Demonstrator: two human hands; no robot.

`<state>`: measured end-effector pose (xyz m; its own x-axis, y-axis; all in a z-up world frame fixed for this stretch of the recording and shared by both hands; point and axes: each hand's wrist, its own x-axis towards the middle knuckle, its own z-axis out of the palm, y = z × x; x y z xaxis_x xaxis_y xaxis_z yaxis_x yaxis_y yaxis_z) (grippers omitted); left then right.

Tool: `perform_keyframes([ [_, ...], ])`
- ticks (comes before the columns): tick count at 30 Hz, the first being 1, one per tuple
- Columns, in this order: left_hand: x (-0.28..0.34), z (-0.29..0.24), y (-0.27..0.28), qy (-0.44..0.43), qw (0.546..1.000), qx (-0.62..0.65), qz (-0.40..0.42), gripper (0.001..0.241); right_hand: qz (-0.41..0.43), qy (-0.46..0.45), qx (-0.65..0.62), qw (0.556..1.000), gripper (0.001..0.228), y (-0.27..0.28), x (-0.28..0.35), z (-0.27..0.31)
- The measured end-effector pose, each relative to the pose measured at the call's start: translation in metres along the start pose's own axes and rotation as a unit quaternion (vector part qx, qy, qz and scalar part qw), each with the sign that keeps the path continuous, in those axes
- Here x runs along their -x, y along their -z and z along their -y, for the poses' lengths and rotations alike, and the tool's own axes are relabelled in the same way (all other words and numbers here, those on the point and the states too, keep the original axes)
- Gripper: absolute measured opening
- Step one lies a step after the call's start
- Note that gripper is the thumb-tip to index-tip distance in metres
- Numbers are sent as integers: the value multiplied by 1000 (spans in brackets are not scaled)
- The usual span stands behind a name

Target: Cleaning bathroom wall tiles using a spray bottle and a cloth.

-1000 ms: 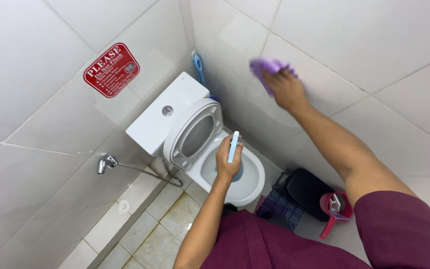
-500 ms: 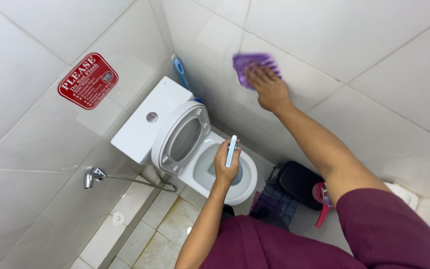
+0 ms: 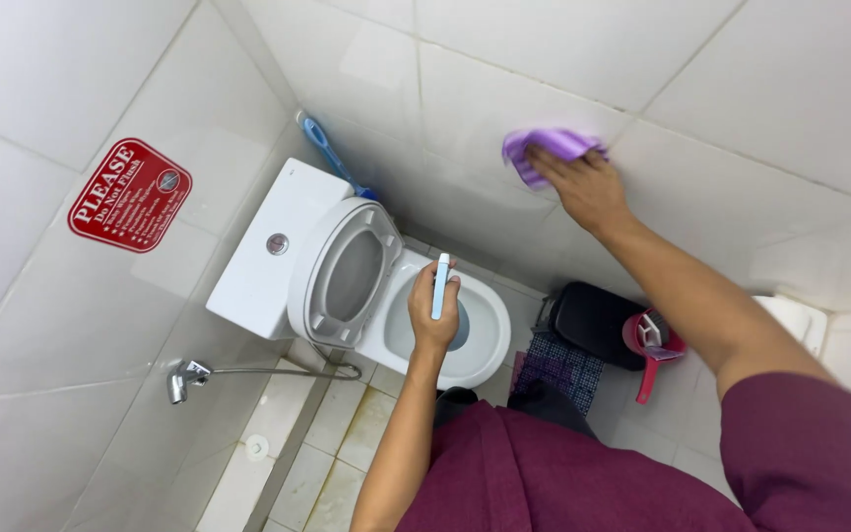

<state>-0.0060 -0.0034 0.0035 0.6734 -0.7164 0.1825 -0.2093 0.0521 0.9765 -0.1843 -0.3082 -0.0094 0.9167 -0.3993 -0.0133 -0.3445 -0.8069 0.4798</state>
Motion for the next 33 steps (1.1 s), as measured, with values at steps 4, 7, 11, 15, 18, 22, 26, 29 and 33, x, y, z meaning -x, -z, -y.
perform_keyframes([
  [4,-10,16,-11,2,1000,10,0,24,-220,-154,16,963,56,40,11,2],
  [7,-45,26,-10,2,999,41,-4,28,-132,-71,42,988,56,38,19,15],
  [11,-116,29,8,-16,998,60,-25,37,23,-301,-821,485,44,63,61,72],
  [15,-193,31,23,-31,998,14,-59,34,54,-314,-946,54,48,74,108,133],
  [18,-241,55,31,-63,995,32,-64,28,52,-330,-942,32,47,87,132,158],
  [22,-253,39,40,-38,997,-4,-64,25,28,-375,-925,62,47,104,112,152],
  [26,-247,55,41,-5,998,-25,-56,23,-37,-387,-908,157,48,141,51,113],
  [29,-235,67,37,5,999,-13,-43,23,-146,-291,-896,303,46,169,-19,75],
  [33,-201,59,35,-21,999,18,-37,23,-287,-90,-624,721,44,218,-124,48],
])
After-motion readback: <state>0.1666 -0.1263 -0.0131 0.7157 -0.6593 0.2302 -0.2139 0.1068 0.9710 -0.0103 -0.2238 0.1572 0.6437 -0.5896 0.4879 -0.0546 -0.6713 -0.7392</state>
